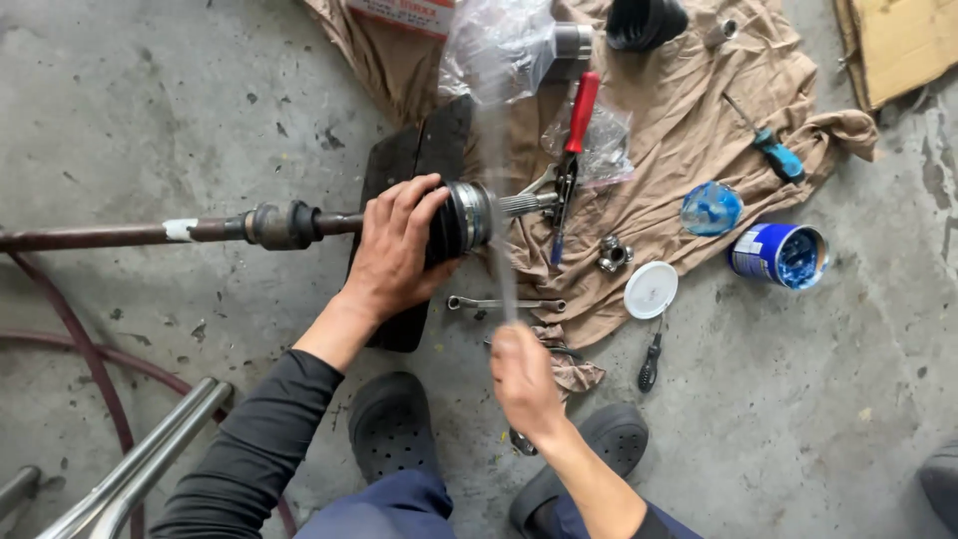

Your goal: The person works on a car axle shaft laid on a cloth on the workshop floor, fitting a new rubber CV boot over the CV joint. They wipe the joint, position the boot, fit and tighten metal hose clamps around the boot ends using pliers and a screwdriver, with a can of blue grease nearby.

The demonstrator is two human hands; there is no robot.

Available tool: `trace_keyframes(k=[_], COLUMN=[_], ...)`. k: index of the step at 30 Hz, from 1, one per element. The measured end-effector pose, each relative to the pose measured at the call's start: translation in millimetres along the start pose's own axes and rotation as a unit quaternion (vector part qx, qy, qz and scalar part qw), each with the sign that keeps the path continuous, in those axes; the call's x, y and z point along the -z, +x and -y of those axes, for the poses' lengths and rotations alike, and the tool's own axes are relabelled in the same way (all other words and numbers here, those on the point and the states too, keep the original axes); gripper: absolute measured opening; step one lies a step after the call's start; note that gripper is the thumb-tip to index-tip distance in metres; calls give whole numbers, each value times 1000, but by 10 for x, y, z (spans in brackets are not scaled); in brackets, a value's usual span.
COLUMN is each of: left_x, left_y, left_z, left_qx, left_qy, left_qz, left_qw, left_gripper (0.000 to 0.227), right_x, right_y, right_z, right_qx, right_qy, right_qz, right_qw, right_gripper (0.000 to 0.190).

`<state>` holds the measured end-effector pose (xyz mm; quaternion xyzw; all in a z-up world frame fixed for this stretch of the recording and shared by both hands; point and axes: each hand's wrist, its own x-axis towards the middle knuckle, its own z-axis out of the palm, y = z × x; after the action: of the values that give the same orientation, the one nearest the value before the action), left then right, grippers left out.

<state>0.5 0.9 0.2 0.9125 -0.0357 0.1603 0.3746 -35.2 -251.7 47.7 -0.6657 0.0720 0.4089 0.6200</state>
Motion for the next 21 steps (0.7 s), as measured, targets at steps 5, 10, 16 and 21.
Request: trace_keyframes(k=[5, 10, 16, 21], left_x=[19, 76, 32, 42], left_y=[69, 29, 23, 47], left_z=[26, -47, -32, -45], left_qx=[3, 1, 26, 13], left_qy=[9, 4, -1, -4], left_qz=[7, 17, 24, 12], left_qw=[1000, 1000, 999, 1000], left_gripper=[100, 100, 101, 102], right_x=[-134, -137, -120, -109], right_y=[49, 53, 46, 206], right_z=[177, 93, 78, 49], right_qx=[18, 72, 89, -26], right_qy=[-19, -90, -116, 1], right_qz=[-15, -47, 1, 4], right_qw=[1000, 992, 989, 1000], right_gripper=[31, 32, 37, 33])
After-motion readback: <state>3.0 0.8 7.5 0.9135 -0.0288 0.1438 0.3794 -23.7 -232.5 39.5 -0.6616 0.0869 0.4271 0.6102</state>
